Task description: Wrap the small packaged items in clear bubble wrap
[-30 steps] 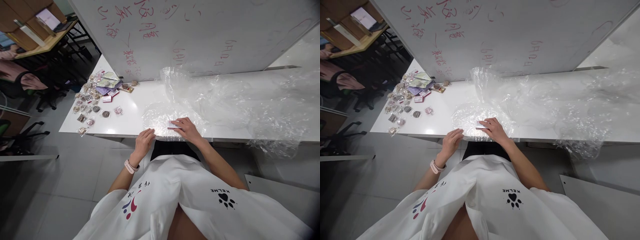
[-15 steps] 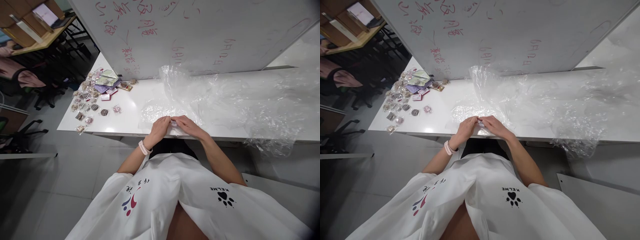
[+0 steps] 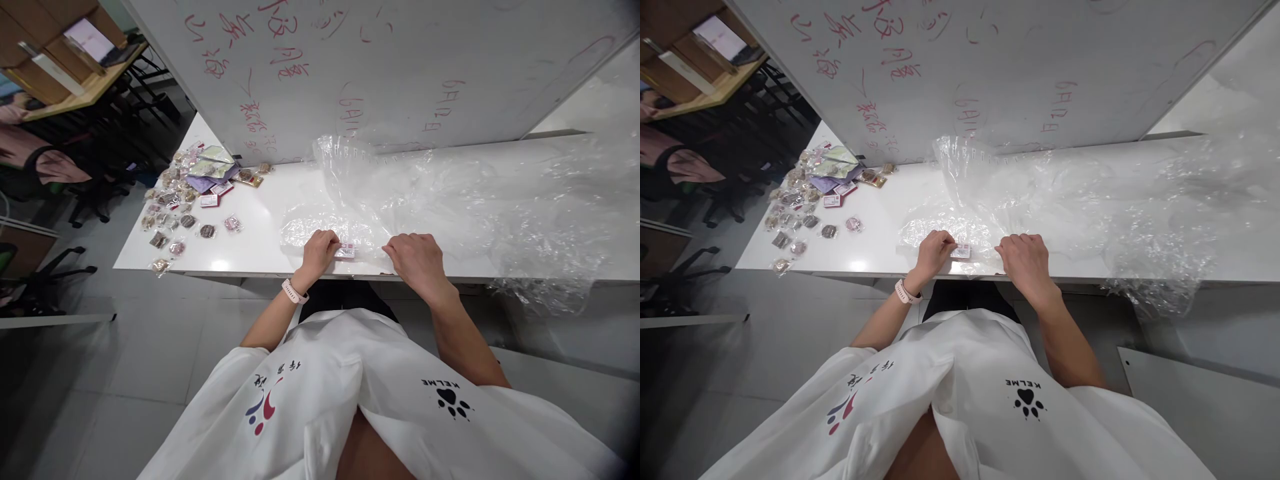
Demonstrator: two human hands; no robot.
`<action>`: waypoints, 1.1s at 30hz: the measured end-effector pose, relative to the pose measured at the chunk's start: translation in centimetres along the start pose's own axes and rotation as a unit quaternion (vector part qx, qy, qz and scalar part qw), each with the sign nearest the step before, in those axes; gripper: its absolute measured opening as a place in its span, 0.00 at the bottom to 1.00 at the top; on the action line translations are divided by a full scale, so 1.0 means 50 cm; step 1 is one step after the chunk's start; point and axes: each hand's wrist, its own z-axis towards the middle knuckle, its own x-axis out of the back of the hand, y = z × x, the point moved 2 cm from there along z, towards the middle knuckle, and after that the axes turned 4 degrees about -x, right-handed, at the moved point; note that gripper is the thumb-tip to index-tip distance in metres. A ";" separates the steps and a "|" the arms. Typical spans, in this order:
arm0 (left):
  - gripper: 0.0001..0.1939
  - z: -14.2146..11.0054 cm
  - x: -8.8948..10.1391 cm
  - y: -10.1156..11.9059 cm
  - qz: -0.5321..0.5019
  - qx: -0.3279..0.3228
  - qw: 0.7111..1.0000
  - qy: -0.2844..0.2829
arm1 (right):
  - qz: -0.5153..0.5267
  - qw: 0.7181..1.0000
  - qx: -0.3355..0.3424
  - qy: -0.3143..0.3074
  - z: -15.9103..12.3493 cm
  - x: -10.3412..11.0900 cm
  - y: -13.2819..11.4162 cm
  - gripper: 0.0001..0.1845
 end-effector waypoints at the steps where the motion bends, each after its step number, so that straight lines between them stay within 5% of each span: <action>1: 0.10 -0.001 -0.001 -0.002 0.000 0.002 1.000 0.004 | -0.001 1.000 0.000 0.015 0.000 -0.004 0.003 0.19; 7: 0.11 -0.002 -0.001 -0.007 0.003 0.007 1.000 0.018 | -0.012 0.990 -0.061 0.129 0.000 -0.022 0.016 0.18; 11: 0.11 0.006 -0.003 -0.009 0.013 0.028 1.000 0.000 | 0.035 0.970 -0.036 0.238 -0.004 -0.017 -0.043 0.15; 16: 0.06 0.018 0.015 -0.003 0.056 0.062 0.995 -0.062 | 0.166 0.964 0.166 0.124 -0.003 -0.074 -0.137 0.14; 18: 0.01 0.014 0.045 -0.005 0.084 0.056 0.990 -0.101 | 0.171 0.965 0.173 0.101 -0.002 -0.099 -0.141 0.17; 22: 0.08 -0.020 0.142 -0.047 0.123 0.029 0.981 -0.147 | 0.191 0.967 0.156 0.069 0.000 -0.118 -0.123 0.18; 26: 0.13 -0.067 0.229 -0.133 0.037 0.162 0.971 -0.169 | 0.208 0.968 0.140 0.027 0.007 -0.115 -0.118 0.16; 28: 0.17 -0.082 0.251 -0.159 0.021 0.244 0.964 -0.105 | 0.209 0.968 0.135 0.016 0.013 -0.115 -0.120 0.15; 30: 0.15 -0.087 0.258 -0.153 0.092 0.267 0.957 0.062 | 0.207 0.969 0.137 0.010 0.019 -0.115 -0.121 0.14; 32: 0.11 -0.086 0.237 -0.113 0.141 0.192 0.952 0.191 | 0.199 0.969 0.149 0.003 0.025 -0.112 -0.122 0.13; 33: 0.10 -0.083 0.214 -0.088 0.127 0.127 0.965 0.192 | 0.195 0.968 0.157 -0.001 0.028 -0.110 -0.121 0.12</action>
